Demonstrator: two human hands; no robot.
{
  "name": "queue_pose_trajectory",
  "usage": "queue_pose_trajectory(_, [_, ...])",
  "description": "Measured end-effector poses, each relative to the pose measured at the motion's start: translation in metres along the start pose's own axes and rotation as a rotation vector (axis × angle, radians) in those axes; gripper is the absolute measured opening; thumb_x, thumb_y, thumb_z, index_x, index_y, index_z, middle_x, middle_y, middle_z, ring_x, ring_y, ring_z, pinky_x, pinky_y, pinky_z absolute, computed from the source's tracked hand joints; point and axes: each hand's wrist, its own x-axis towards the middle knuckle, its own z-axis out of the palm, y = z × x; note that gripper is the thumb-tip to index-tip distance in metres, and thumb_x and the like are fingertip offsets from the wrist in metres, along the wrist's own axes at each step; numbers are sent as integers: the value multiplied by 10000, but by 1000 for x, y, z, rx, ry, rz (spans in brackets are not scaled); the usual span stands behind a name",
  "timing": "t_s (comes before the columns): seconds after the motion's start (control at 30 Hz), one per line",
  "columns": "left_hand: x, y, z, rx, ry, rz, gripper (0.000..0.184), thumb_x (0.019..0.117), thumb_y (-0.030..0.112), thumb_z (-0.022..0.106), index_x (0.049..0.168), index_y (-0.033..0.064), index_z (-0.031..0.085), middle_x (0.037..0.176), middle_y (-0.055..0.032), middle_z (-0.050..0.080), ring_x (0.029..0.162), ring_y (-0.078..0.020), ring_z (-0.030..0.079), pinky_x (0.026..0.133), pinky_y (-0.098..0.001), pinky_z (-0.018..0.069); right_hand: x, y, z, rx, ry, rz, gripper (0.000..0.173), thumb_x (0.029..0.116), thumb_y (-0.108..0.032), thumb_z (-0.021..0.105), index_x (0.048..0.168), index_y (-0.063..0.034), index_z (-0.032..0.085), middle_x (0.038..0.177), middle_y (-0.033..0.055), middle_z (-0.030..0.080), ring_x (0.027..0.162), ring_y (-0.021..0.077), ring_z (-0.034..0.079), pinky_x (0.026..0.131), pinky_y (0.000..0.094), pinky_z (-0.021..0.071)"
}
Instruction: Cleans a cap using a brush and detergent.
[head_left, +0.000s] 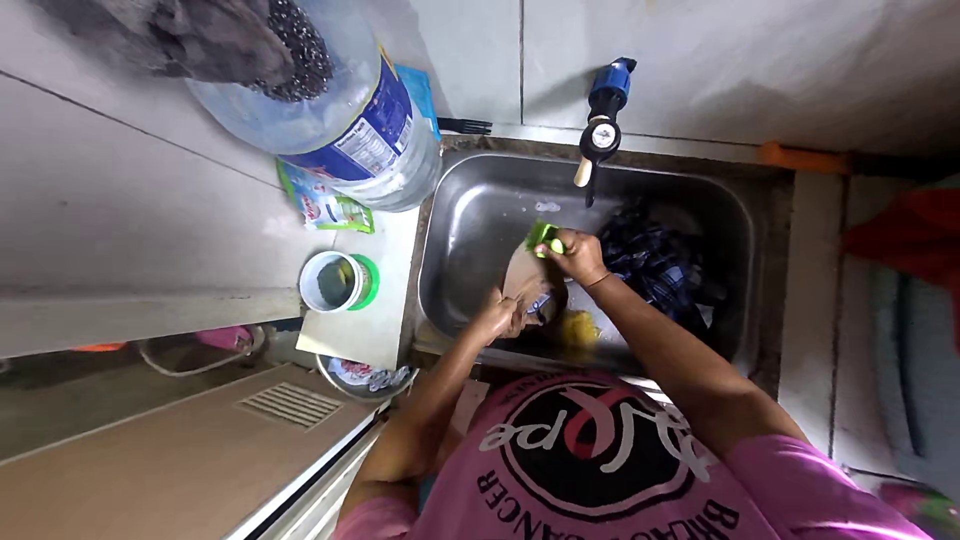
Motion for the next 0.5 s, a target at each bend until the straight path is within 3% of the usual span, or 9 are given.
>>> queue_pose_trajectory(0.1, [6,2,2,165,-11,-21,378,1033,43,469,1391,-79,487,1257,-242,619,1121,-243,637,992,-400,516,-6,-37,-2,73,-34,0,343,905,-275,771,823,49,695,788,209,711,743,375,723,689,584,582])
queue_pose_trajectory(0.17, [10,2,-2,234,-3,25,298,1048,75,489,1289,-71,584,1166,-222,659,1057,-237,653,970,-410,523,-11,-70,3,199,11,-126,345,883,-279,767,729,8,651,686,140,660,638,272,677,603,463,573])
queue_pose_trajectory(0.23, [9,11,-8,184,34,36,272,1056,84,490,1257,-63,600,1084,-191,662,951,-199,649,886,-382,538,-6,-70,5,274,60,-200,386,892,-283,757,691,18,622,651,139,631,596,244,645,577,405,554])
queue_pose_trajectory(0.27, [5,11,-9,116,44,31,285,1050,68,480,1293,-52,566,1075,-170,652,918,-168,643,845,-353,547,-6,-57,5,248,60,-180,408,906,-296,751,713,41,628,666,165,642,611,275,658,594,438,560])
queue_pose_trajectory(0.4, [1,0,-1,28,49,-26,417,1014,35,466,1421,-54,451,1220,-217,617,1039,-213,644,910,-377,543,-8,0,2,13,5,17,380,918,-286,752,853,84,693,819,251,716,754,419,727,688,611,569])
queue_pose_trajectory(0.5, [8,1,4,91,33,0,411,1028,42,468,1424,-65,459,1255,-237,616,1103,-236,637,971,-396,524,-11,-24,3,71,-5,61,338,904,-261,781,850,63,702,810,221,718,758,385,727,707,593,584])
